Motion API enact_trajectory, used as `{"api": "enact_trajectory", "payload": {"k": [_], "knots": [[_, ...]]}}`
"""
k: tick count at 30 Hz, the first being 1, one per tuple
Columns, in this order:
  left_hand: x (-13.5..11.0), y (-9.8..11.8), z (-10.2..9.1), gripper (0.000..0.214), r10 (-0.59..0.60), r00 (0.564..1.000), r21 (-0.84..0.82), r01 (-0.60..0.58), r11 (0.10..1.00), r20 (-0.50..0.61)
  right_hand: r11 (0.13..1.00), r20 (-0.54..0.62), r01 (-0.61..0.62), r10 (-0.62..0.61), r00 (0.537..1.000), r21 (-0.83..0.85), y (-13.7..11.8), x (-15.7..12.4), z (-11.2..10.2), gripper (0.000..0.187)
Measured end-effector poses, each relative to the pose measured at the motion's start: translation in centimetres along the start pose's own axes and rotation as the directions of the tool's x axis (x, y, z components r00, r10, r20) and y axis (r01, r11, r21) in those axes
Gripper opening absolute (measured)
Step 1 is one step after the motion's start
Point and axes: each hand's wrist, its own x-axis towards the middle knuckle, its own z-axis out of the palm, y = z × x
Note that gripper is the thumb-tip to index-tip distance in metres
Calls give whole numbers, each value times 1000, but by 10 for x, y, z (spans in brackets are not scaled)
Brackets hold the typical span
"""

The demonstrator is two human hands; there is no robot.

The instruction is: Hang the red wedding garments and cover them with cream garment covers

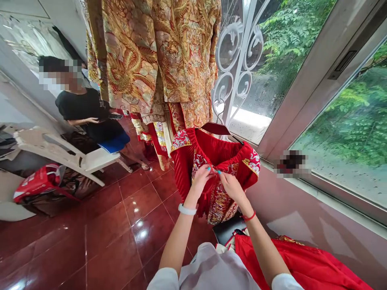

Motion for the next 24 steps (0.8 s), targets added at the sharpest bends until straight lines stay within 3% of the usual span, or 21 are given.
{"api": "enact_trajectory", "payload": {"k": [3,5,7,12,15,18,21,24], "knots": [[-3,3,5,38,-25,998,-132,16,991,-62,965,-43,-259,257,965,-34,30,9,-4,39],[-18,-2,-4,41,-40,996,-59,35,998,-84,924,-108,-378,371,922,-52,48,5,-3,33],[-37,-10,-14,46,-51,993,59,57,997,-104,915,-152,-401,391,908,-41,56,-3,-2,36],[-73,-33,-15,63,-151,985,247,168,954,-89,986,-89,-70,85,992,153,30,-2,5,36],[-83,-40,-7,66,-170,980,286,192,939,-102,960,-176,25,26,984,279,6,19,9,29],[-86,-40,-4,66,-188,980,286,201,937,-72,911,-293,95,29,956,401,-7,40,15,36],[-87,-36,-8,67,-203,975,279,219,935,-88,879,-415,177,26,909,442,-6,42,24,34],[-88,-29,-11,69,-220,968,284,245,927,-117,841,-387,183,34,921,509,5,31,37,35]]}}
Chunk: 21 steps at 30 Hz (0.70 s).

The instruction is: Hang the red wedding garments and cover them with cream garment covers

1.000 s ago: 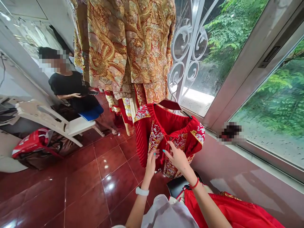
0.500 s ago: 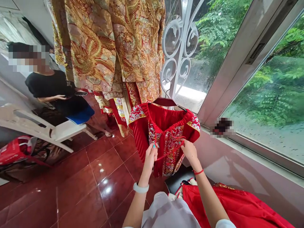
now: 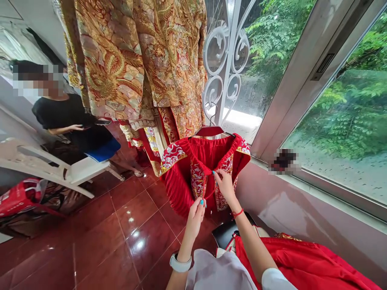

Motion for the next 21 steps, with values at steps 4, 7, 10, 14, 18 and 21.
{"api": "enact_trajectory", "payload": {"k": [4,7,10,14,18,21], "knots": [[-5,13,2,68,-4,999,6,4,1000,49,995,41,-79,77,996,63,22,-19,3,39],[-8,24,3,66,2,995,18,-4,1000,103,994,26,-100,99,995,39,35,-23,8,41],[-14,33,-4,64,2,989,31,-7,999,149,994,87,-105,106,991,-23,50,-26,15,40],[-29,43,-20,58,34,977,6,-36,999,210,985,242,-149,166,956,-89,76,-51,26,38],[-44,48,-39,56,67,991,-27,-64,998,116,973,215,-199,221,951,-121,89,-65,20,36],[-52,49,-47,56,58,994,-75,-50,996,98,976,-83,-165,154,985,-145,70,-30,-3,38]]}}
